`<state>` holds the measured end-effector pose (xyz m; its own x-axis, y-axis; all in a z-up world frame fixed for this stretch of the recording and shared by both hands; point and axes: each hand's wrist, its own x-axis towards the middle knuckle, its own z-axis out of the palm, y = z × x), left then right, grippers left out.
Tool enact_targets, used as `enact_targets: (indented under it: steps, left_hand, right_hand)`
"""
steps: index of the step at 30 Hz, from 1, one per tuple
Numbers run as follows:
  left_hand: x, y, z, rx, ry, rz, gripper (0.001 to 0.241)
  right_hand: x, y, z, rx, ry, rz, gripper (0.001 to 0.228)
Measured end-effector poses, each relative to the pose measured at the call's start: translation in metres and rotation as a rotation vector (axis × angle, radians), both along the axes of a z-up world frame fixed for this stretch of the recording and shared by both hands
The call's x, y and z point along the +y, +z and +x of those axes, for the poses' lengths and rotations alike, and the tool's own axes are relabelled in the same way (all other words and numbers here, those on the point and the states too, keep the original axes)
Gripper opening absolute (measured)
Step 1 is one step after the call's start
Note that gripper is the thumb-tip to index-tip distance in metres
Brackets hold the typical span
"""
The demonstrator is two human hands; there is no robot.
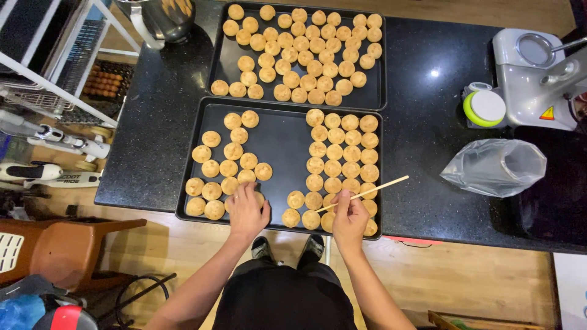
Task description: Poking small holes in the bottom of choux pastry shells using a wooden skewer.
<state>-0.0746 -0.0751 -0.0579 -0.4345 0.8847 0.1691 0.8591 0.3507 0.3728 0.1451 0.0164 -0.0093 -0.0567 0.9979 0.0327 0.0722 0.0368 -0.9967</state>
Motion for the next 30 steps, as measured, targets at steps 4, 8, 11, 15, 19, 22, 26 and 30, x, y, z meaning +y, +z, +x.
enact_targets:
  steps: [4, 8, 11, 15, 19, 22, 26, 30]
  left_hand:
    - [0.03, -0.004, 0.004, 0.02, -0.019, 0.152, 0.065]
    - [0.054, -0.011, 0.008, 0.058, 0.061, -0.018, 0.077]
    - [0.061, -0.018, 0.009, 0.085, 0.036, -0.002, 0.064]
    - [0.064, -0.025, 0.006, 0.072, -0.046, 0.013, 0.048]
    - [0.075, -0.033, 0.001, 0.152, -0.051, -0.011, 0.045]
    - [0.079, -0.037, 0.001, 0.138, -0.043, -0.054, 0.044]
    - [0.08, 0.005, 0.017, -0.563, 0.019, 0.126, 0.04]
    - [0.067, 0.091, 0.039, -1.686, -0.089, 0.29, 0.046]
  right_hand:
    - [0.002, -0.003, -0.007, 0.009, 0.03, 0.021, 0.037]
    - [0.0, 0.002, -0.012, 0.002, 0.041, 0.025, 0.037]
    - [0.004, 0.006, -0.011, 0.006, 0.037, 0.03, 0.038]
    - [0.006, 0.009, -0.006, 0.033, 0.011, 0.036, 0.036]
    - [0.01, 0.014, -0.005, 0.02, 0.028, 0.059, 0.037]
    - [0.018, 0.019, -0.008, -0.003, 0.04, 0.102, 0.036]
    - [0.029, 0.056, -0.015, 0.001, 0.06, 0.187, 0.032]
    - [0.029, 0.106, -0.022, -0.018, 0.032, 0.355, 0.029]
